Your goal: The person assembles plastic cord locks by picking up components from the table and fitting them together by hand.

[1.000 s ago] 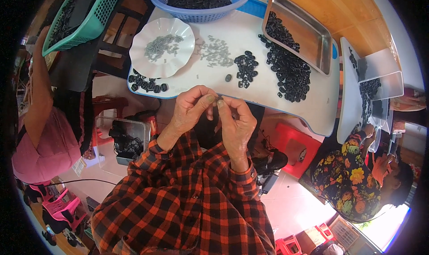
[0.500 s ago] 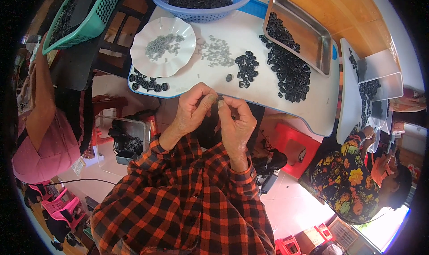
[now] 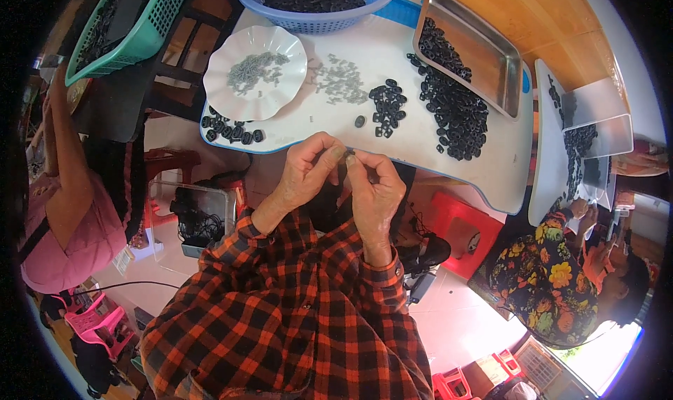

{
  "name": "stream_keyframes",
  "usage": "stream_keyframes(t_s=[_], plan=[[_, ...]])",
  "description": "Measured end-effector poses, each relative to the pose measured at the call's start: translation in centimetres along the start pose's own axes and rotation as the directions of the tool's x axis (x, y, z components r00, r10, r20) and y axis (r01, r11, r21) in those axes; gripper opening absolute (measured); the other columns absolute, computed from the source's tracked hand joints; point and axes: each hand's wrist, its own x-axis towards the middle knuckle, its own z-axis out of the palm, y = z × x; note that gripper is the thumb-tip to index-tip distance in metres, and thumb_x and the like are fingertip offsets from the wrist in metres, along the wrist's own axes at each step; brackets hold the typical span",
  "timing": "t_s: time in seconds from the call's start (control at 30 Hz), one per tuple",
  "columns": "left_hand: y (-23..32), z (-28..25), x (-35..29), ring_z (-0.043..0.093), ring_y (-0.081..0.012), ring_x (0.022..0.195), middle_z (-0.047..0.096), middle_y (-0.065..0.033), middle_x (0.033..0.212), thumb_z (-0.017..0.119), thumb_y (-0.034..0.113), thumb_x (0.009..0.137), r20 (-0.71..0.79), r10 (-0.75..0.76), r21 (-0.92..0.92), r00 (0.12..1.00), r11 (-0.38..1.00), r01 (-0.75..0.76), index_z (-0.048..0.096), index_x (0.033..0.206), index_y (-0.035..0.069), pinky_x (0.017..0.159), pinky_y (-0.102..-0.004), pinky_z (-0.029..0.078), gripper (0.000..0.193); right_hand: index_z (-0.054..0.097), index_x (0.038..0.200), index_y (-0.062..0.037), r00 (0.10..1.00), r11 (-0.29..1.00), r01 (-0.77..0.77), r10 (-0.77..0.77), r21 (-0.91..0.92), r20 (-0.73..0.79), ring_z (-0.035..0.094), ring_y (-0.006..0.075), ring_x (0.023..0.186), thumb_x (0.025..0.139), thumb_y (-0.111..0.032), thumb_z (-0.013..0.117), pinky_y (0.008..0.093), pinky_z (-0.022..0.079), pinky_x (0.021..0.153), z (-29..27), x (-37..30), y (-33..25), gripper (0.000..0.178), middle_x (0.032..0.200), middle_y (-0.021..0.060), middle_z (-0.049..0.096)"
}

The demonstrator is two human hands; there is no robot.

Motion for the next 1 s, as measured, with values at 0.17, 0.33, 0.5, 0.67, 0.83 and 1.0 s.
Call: stream_keyframes(t_s=[0.17,0.33,0.5,0.67,0.83,1.0], plan=[[-0.21,-0.11,0.14,0.052,-0.0047,0.053,0.055,-0.0011,0.065,0.051,0.012,0.094,-0.046,0.006,-0.023,0.999,1.000,-0.007,0.054,0.091,-0.002,0.047,-0.0197,0.043,0.015,0.064,0.089,0.0013,0.998,0.997,-0.060,0.059,0.040,0.016,0.048,0.0018,0.059,0.084,-0.003,0.063,0.0163,0.038,0.051,0.00,0.00,-0.23,0.006,0.070,-0.0015,0.060],[-0.19,-0.13,0.06,0.051,-0.0046,0.053,0.055,-0.0017,0.067,0.051,0.011,0.093,-0.055,-0.018,0.018,0.998,1.000,0.019,0.054,0.090,-0.002,0.046,-0.0199,0.042,0.013,0.064,0.089,0.0013,0.997,0.996,-0.082,0.082,0.027,0.017,0.048,0.0014,0.059,0.084,-0.003,0.063,0.0158,0.037,0.051,0.05,-0.09,-0.27,0.006,0.069,-0.0024,0.059],[-0.21,0.08,0.05,0.051,-0.0047,0.051,0.055,-0.0024,0.068,0.052,0.009,0.093,-0.068,0.012,0.076,0.998,0.997,-0.007,0.054,0.088,-0.001,0.045,-0.0200,0.041,0.011,0.064,0.088,0.0013,1.000,0.999,-0.027,0.026,0.044,0.012,0.048,0.0015,0.059,0.084,-0.003,0.063,0.0158,0.038,0.052,0.13,-0.17,0.13,0.006,0.069,-0.0022,0.059],[-0.03,0.18,0.12,0.050,-0.0050,0.051,0.056,-0.0026,0.067,0.054,0.008,0.091,-0.060,-0.002,0.075,0.998,0.997,0.006,0.054,0.087,-0.001,0.045,-0.0207,0.041,0.011,0.064,0.089,0.0013,0.999,0.998,-0.035,0.034,0.051,0.007,0.048,0.0018,0.060,0.083,-0.002,0.063,0.0164,0.039,0.052,0.00,-0.04,-0.10,0.007,0.070,-0.0018,0.060],[-0.33,-0.30,0.12,0.048,-0.0052,0.054,0.056,-0.0032,0.066,0.056,0.008,0.090,-0.080,0.029,0.125,0.996,0.992,-0.019,0.056,0.086,-0.003,0.046,-0.0214,0.040,0.011,0.065,0.094,0.0022,0.979,0.971,-0.186,0.170,0.153,0.112,0.051,0.0037,0.061,0.085,-0.007,0.062,0.0172,0.041,0.056,-0.68,0.35,-0.07,0.013,0.074,0.0011,0.062],[-0.12,-0.25,0.07,0.047,-0.0050,0.054,0.056,-0.0034,0.065,0.057,0.007,0.089,-0.087,0.035,0.137,0.996,0.990,-0.023,0.057,0.087,-0.003,0.047,-0.0215,0.039,0.010,0.065,0.095,0.0030,0.978,0.969,-0.183,0.163,0.165,0.129,0.052,0.0045,0.062,0.085,-0.009,0.062,0.0174,0.042,0.057,-0.74,0.46,0.15,0.016,0.074,0.0022,0.063]])
